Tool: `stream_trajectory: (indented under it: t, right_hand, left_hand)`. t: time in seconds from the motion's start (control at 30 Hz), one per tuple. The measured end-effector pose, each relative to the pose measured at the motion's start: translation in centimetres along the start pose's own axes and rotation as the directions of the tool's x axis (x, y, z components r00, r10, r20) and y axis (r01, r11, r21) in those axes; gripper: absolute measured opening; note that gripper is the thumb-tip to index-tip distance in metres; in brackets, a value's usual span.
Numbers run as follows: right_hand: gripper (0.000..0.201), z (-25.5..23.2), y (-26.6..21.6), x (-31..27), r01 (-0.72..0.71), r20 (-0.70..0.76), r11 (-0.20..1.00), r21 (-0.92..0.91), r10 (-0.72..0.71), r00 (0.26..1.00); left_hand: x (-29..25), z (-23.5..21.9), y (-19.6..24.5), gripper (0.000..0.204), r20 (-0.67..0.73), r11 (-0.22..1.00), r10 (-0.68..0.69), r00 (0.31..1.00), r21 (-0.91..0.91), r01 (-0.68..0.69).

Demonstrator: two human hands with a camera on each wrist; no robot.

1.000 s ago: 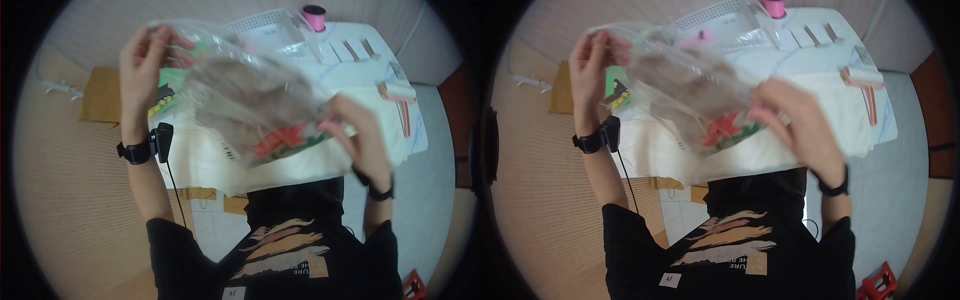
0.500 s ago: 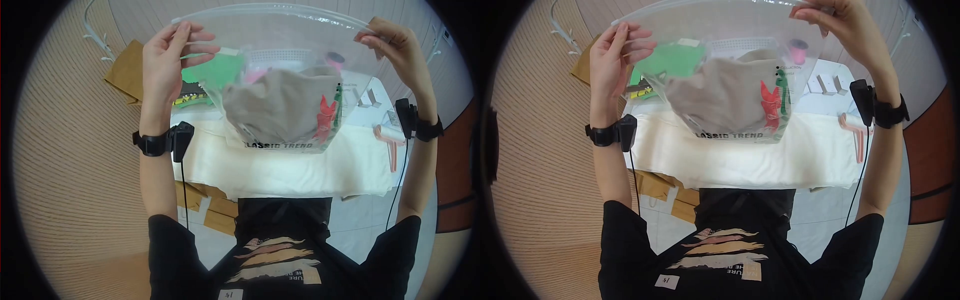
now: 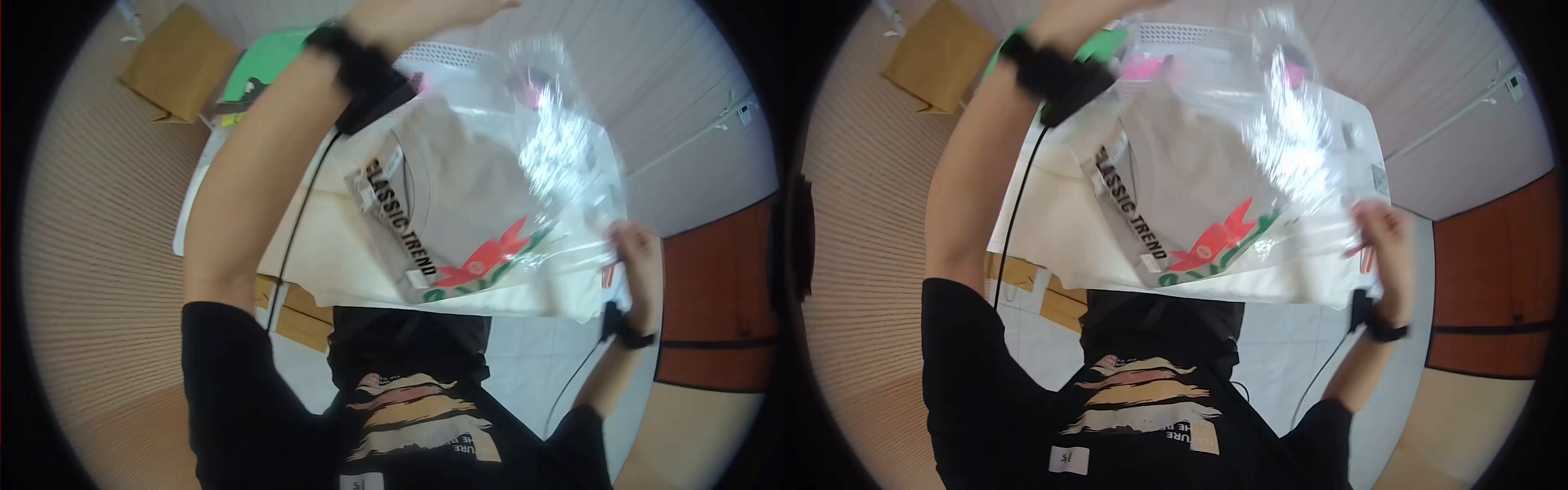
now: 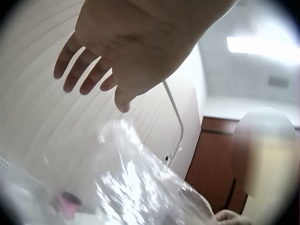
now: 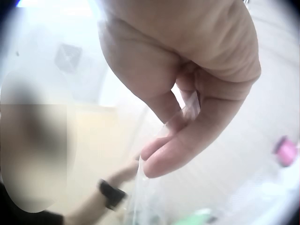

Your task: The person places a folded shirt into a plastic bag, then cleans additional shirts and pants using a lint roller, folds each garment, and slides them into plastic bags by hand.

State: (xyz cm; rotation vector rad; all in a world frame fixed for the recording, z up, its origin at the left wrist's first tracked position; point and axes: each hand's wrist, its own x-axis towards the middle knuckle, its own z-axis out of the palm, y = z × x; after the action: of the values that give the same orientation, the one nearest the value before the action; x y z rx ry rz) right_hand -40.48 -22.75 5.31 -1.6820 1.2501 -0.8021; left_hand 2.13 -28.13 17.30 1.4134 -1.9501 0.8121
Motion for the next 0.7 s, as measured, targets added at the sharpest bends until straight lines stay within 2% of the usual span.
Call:
stream_trajectory:
  t: [0.03, 0.07, 0.1, 0.13, 0.17, 0.2, 0.23, 0.27, 0.33, 0.37, 0.4, 0.43, 0.47, 0.53, 0.57, 0.67, 0.7]
  right_hand:
    - [0.023, 0.6, 6.0, -0.4, -0.079, 0.054, 0.989, 0.126, 0.073, 0.996]
    - [0.023, 2.0, 10.2, -1.2, -0.187, 0.070, 0.971, 0.149, 0.178, 0.982]
    - [0.025, 3.0, 13.1, -2.0, -0.105, 0.062, 0.994, -0.023, 0.106, 0.992]
    - [0.026, 4.4, 13.9, -2.3, -0.054, -0.003, 0.976, -0.210, 0.054, 0.999]
    - [0.025, 4.9, 14.3, -2.3, -0.058, 0.007, 0.961, -0.269, 0.062, 0.998]
    - [0.023, 5.0, 14.1, -3.3, -0.033, 0.019, 0.945, -0.326, 0.041, 0.999]
    - [0.023, 5.2, 14.1, -2.9, -0.040, 0.024, 0.949, -0.312, 0.050, 0.998]
    - [0.022, 5.3, 14.6, -2.2, -0.067, -0.009, 0.966, -0.248, 0.067, 0.998]
    - [0.021, 5.4, 14.5, -1.8, -0.099, -0.021, 0.980, -0.171, 0.097, 0.995]
    - [0.020, 5.3, 13.9, -1.4, -0.154, 0.033, 0.982, -0.108, 0.158, 0.987]
    - [0.019, 5.3, 13.5, -1.1, -0.212, 0.091, 0.976, -0.051, 0.216, 0.972]
    - [0.017, 5.9, 13.2, -1.1, -0.203, 0.071, 0.979, 0.020, 0.201, 0.977]
    - [0.017, 6.4, 13.5, -1.0, -0.207, 0.084, 0.978, 0.027, 0.204, 0.975]
    - [0.016, 7.0, 14.3, -1.0, -0.218, 0.061, 0.976, -0.001, 0.218, 0.974]
    - [0.016, 7.3, 14.3, -1.2, -0.230, 0.060, 0.973, 0.007, 0.229, 0.972]
    - [0.016, 8.1, 13.5, -1.9, -0.253, 0.047, 0.965, 0.071, 0.250, 0.967]
    - [0.015, 7.8, 13.4, -2.1, -0.258, 0.051, 0.956, 0.140, 0.254, 0.966]
  left_hand:
    - [-2.9, 2.0, 0.1, 0.058, -0.052, 0.996, 0.049, 0.997, -0.078, -0.053]
    - [-6.4, 2.2, 0.9, 0.028, -0.053, 0.977, 0.133, 0.990, -0.159, -0.140]
    - [-9.5, 1.0, 1.6, 0.031, 0.284, 0.961, -0.069, 0.956, -0.237, 0.140]
    - [-13.5, 2.1, 1.4, 0.036, 0.414, 0.938, -0.164, 0.896, -0.215, 0.271]
    - [-17.1, 2.8, 0.0, 0.039, 0.662, 0.904, -0.195, 0.724, -0.164, 0.394]
    - [-21.0, 1.9, -0.2, 0.039, 0.801, 0.752, -0.275, 0.533, -0.167, 0.638]
    - [-23.6, 2.3, -1.1, 0.038, 0.910, 0.542, -0.284, 0.303, -0.109, 0.834]
    - [-25.3, 2.3, -1.2, 0.033, 0.947, 0.407, -0.270, 0.177, -0.055, 0.912]
    - [-27.5, 2.1, 0.3, 0.034, 0.959, 0.059, -0.270, 0.090, -0.077, 0.995]
    - [-28.0, 2.3, 0.9, 0.034, 0.956, 0.056, -0.283, 0.073, -0.059, 0.997]
    - [-28.4, 2.5, 1.6, 0.034, 0.961, -0.043, -0.274, 0.047, -0.062, 0.997]
    - [-28.8, 2.8, 2.1, 0.037, 0.965, -0.141, -0.262, 0.026, -0.065, 0.988]
    - [-29.3, 3.1, 2.5, 0.037, 0.963, -0.143, -0.269, 0.012, -0.053, 0.988]
    - [-29.8, 4.1, 3.2, 0.037, 0.980, -0.287, -0.193, -0.053, -0.004, 0.958]
    - [-29.9, 4.5, 3.4, 0.037, 0.980, -0.280, -0.187, -0.063, 0.008, 0.960]
    - [-29.1, 4.5, 4.3, 0.033, 0.986, -0.281, -0.155, -0.058, 0.012, 0.960]
    - [-28.4, 4.1, 4.9, 0.029, 0.955, -0.231, -0.296, 0.005, -0.076, 0.970]
